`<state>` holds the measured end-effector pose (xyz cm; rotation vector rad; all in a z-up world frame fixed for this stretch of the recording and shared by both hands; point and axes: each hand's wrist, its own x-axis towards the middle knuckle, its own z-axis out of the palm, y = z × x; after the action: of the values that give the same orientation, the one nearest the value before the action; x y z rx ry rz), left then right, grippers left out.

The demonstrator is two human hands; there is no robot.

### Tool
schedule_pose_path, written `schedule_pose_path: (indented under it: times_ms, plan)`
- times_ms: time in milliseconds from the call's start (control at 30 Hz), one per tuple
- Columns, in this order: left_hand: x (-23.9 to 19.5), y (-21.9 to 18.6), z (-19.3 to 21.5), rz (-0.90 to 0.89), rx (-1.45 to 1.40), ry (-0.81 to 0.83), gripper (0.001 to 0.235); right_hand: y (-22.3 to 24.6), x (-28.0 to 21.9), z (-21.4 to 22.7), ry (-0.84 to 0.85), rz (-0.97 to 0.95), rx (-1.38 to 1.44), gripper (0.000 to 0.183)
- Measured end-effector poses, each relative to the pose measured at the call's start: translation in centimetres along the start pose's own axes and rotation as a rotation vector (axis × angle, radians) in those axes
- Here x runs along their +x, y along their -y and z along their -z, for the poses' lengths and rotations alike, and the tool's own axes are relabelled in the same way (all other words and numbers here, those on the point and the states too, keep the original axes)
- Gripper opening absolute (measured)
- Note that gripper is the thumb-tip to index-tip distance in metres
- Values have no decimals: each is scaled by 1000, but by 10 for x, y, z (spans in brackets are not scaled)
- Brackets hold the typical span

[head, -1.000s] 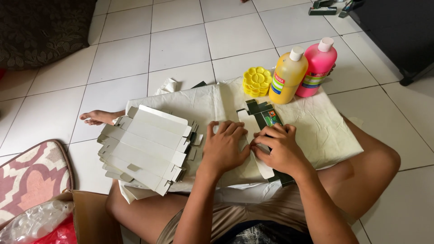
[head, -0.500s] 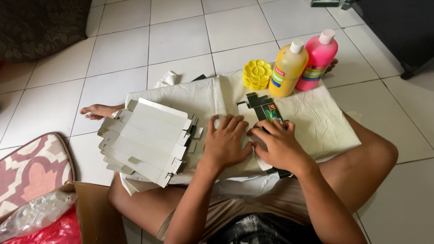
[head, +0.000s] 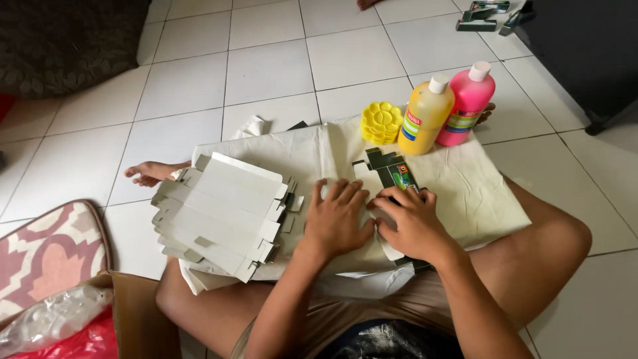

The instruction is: The person sits on the floor and folds flat cardboard pieces into small rectangular boxes. They fold the side flaps and tuck the tabs to form the box shape, repeating the process for several units.

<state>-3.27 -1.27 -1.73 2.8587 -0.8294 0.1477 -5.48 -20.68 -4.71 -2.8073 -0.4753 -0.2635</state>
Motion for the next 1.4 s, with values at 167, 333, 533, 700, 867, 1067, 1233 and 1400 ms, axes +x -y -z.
schedule_pose_path:
  times_ms: [167, 333, 533, 700, 867, 1067, 1233, 1400]
  plan:
    - [-1, -1, 2, 25, -12, 41, 60, 3, 0, -4, -34, 1, -33, 32]
    - [-3, -4, 9, 34, -43, 72, 59, 9, -6, 1, -72, -2, -15, 28]
    - [3, 2, 5, 11, -76, -17, 60, 11, -1, 1, -75, -20, 4, 30]
    - [2, 2, 0, 22, -81, -34, 58, 8, -4, -5, -117, 13, -50, 27]
    - [-4, 5, -5, 18, -65, -104, 58, 9, -5, -8, -129, 36, -58, 29]
    - [-5, 6, -7, -26, -40, -100, 60, 8, -7, -10, -147, 1, -38, 30]
    - [-6, 1, 1, -4, -64, -63, 60, 10, -8, -5, -152, -3, -15, 27]
    - [-4, -1, 2, 18, -87, -27, 62, 9, -7, -1, -136, 10, -19, 29]
